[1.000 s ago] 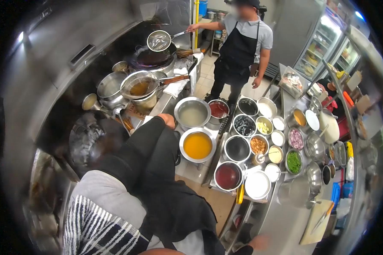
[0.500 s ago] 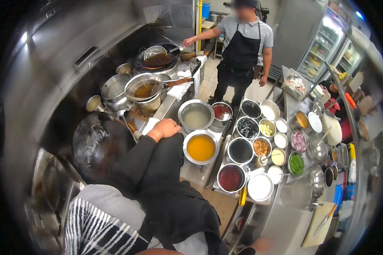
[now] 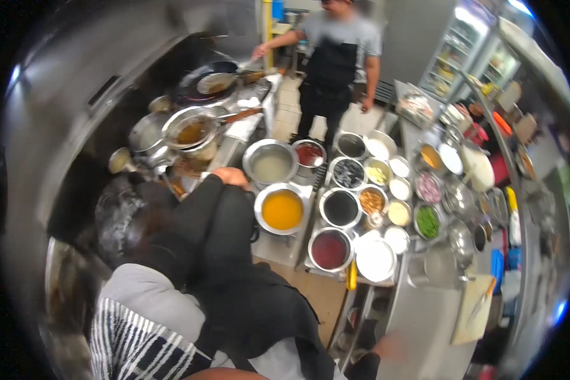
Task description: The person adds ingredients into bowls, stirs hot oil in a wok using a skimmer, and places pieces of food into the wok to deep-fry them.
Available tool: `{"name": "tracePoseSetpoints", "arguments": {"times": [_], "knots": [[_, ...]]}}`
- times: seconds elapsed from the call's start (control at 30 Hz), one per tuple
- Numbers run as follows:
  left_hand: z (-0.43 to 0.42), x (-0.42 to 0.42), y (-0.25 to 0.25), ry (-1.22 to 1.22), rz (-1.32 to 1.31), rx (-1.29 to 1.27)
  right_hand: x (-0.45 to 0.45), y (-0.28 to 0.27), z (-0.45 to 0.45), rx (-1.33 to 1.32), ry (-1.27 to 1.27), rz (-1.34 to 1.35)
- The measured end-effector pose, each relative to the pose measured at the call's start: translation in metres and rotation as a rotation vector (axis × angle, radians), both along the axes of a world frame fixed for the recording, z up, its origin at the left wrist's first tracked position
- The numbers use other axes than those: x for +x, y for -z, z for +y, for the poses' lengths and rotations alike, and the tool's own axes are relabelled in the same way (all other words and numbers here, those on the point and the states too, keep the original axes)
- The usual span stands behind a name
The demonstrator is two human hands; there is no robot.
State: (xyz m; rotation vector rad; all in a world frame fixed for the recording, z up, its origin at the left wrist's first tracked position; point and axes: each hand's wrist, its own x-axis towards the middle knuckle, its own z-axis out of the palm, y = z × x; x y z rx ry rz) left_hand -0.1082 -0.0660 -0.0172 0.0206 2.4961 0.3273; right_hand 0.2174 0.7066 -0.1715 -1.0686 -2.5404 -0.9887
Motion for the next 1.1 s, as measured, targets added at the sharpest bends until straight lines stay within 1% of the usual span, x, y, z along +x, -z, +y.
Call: {"name": "tracePoseSetpoints", "arguments": {"times": [0.03,0.07,0.1,0.13,0.17,0.2,0.23,0.27,0.3,0.37,0.43,0.5,0.53,0.57,0.6,0.67,0.77,0.9,1.0,1.07,1.1], "knots": [[-0.028,-0.017,0.055,0.073,0.009,0.041,-0.003,-0.012,-0.004,-0.132,0.021,0.024],[-0.049,-0.034,0.099,0.195,0.023,0.083,-0.006,-0.023,-0.005,-0.261,0.046,0.058],[-0.043,-0.028,0.075,0.558,0.058,0.111,-0.010,-0.015,-0.002,-0.303,0.049,0.195],[-0.031,-0.027,0.061,0.081,-0.160,0.101,-0.013,-0.012,0.000,-0.339,0.045,0.334],[-0.041,-0.038,0.079,0.294,-0.150,0.103,-0.017,-0.030,-0.012,-0.418,0.101,0.351],[-0.067,-0.054,0.125,0.297,-0.151,0.113,-0.021,-0.047,-0.025,-0.500,0.148,0.371],[-0.046,-0.036,0.082,0.389,-0.036,0.039,-0.018,-0.048,-0.022,-0.479,0.178,0.382],[-0.005,-0.019,0.024,0.044,-0.145,-0.061,-0.018,-0.040,-0.019,-0.487,0.155,0.400],[-0.010,-0.028,0.038,0.014,-0.138,-0.070,-0.018,-0.036,-0.017,-0.499,0.128,0.411],[-0.011,-0.027,0.048,-0.009,-0.145,-0.085,-0.014,-0.031,-0.015,-0.469,0.118,0.416],[0.003,-0.020,0.020,-0.079,-0.062,-0.172,-0.019,-0.032,-0.016,-0.443,0.091,0.444],[0.006,-0.015,0.014,-0.102,-0.034,-0.204,-0.021,-0.038,-0.019,-0.515,0.180,0.403],[0.007,-0.016,0.013,-0.132,-0.009,-0.237,-0.021,-0.036,-0.018,-0.511,0.184,0.418],[0.004,-0.021,0.012,-0.036,-0.078,-0.252,-0.018,-0.034,-0.018,-0.495,0.149,0.447],[0.000,-0.021,0.021,-0.107,0.008,-0.236,-0.020,-0.032,-0.017,-0.479,0.112,0.476],[-0.004,-0.020,0.029,-0.210,0.059,-0.234,-0.020,-0.028,-0.013,-0.487,0.130,0.461],[-0.003,-0.022,0.025,-0.168,0.030,-0.230,-0.019,-0.033,-0.017,-0.504,0.162,0.420],[0.000,-0.021,0.021,-0.185,0.037,-0.194,-0.020,-0.033,-0.016,-0.511,0.167,0.420],[0.002,-0.021,0.019,-0.188,0.051,-0.211,-0.021,-0.032,-0.015,-0.519,0.183,0.413],[0.003,-0.020,0.015,-0.163,0.005,-0.177,-0.022,-0.033,-0.015,-0.515,0.187,0.420],[0.000,-0.022,0.019,-0.201,-0.003,-0.179,-0.022,-0.032,-0.016,-0.515,0.189,0.422]]}}
